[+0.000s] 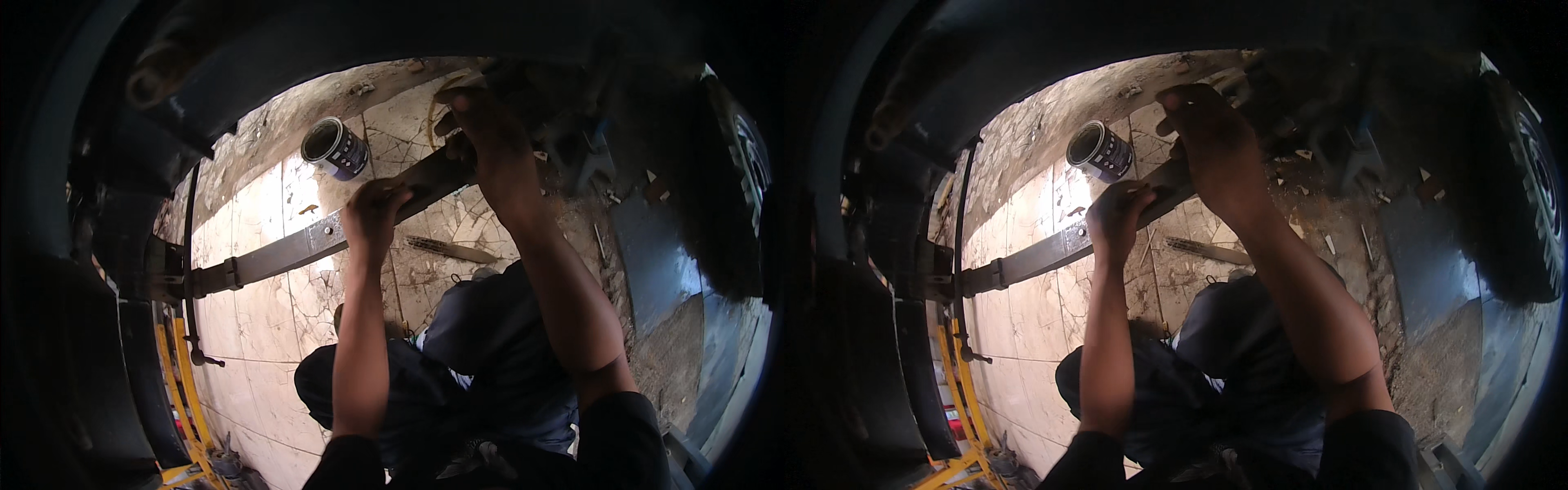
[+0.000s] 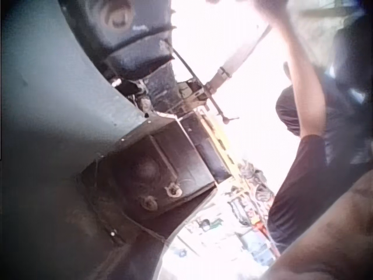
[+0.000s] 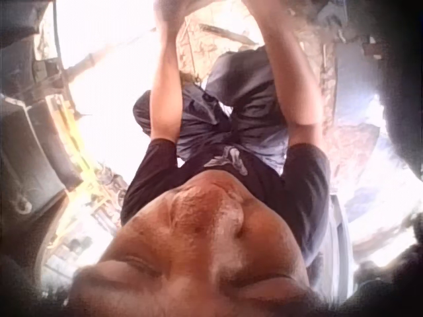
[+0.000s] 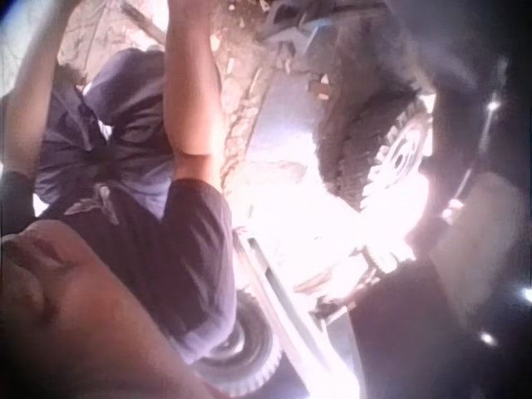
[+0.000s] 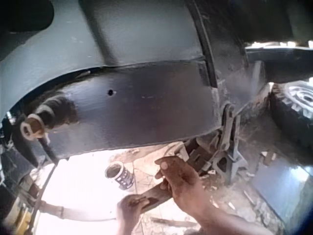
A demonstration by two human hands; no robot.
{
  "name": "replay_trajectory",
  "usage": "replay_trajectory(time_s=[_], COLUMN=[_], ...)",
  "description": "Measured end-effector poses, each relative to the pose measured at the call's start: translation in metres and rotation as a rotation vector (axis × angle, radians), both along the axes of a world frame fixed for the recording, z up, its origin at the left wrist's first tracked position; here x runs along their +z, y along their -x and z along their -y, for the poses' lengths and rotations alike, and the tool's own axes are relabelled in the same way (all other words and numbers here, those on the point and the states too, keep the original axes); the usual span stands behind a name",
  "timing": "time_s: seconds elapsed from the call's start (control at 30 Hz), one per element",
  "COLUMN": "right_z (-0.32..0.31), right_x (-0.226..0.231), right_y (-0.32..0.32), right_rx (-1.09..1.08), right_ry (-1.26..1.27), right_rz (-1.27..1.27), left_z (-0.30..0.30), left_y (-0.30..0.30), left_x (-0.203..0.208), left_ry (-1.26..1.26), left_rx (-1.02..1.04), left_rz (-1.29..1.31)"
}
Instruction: The person scrubs a long metal frame under a vehicle using a wire brush and a small container of liquid. They repeatedly dip the brush into the container and scrub different sections of the frame, focusing on removing rust or debris.
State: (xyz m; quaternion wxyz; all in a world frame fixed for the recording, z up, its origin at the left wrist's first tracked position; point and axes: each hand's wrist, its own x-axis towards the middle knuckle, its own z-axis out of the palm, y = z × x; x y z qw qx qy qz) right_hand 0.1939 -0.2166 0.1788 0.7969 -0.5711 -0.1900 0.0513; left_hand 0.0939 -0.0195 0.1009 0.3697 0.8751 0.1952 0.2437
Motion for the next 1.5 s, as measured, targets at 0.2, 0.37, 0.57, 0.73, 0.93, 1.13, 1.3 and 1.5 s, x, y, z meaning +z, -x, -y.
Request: replay_trajectory(time_s=[0.2,0.37,0.57,0.73,0.93,1.13,1.3,1.5], right_z=[0.005,0.005,0.013,0.009,0.006,0.008,0.004,0.004], right_x=[0.003,-0.001,0.002,0.001,-0.002,-0.01,-0.009,-0.026], right_y=[0.004,-0.007,-0.006,0.002,-0.01,-0.009,-0.005,-0.017], right_rx=[0.026,-0.054,-0.159,-0.133,-0.033,-0.143,-0.109,-0.317], right_ry=[-0.025,0.133,0.101,0.11,0.085,0.05,0.093,0.261], right_rz=[0.061,0.131,0.228,0.28,-0.025,0.27,0.14,0.365], left_z=[-0.001,0.002,-0.005,-0.001,-0.01,-0.004,-0.007,-0.005], left_y=[-0.006,-0.027,0.015,-0.019,0.013,-0.009,-0.023,0.019], left_x=[-0.014,-0.004,-0.012,0.018,-0.005,0.005,0.002,-0.019], left_ry=[-0.22,-0.258,-0.39,-0.114,-0.454,-0.165,-0.229,-0.632], left_rx=[-0.026,-0.03,-0.133,0.005,-0.147,0.019,0.006,-0.12], left_rz=[0.223,0.079,0.177,-0.132,-0.026,-0.043,-0.029,0.161])
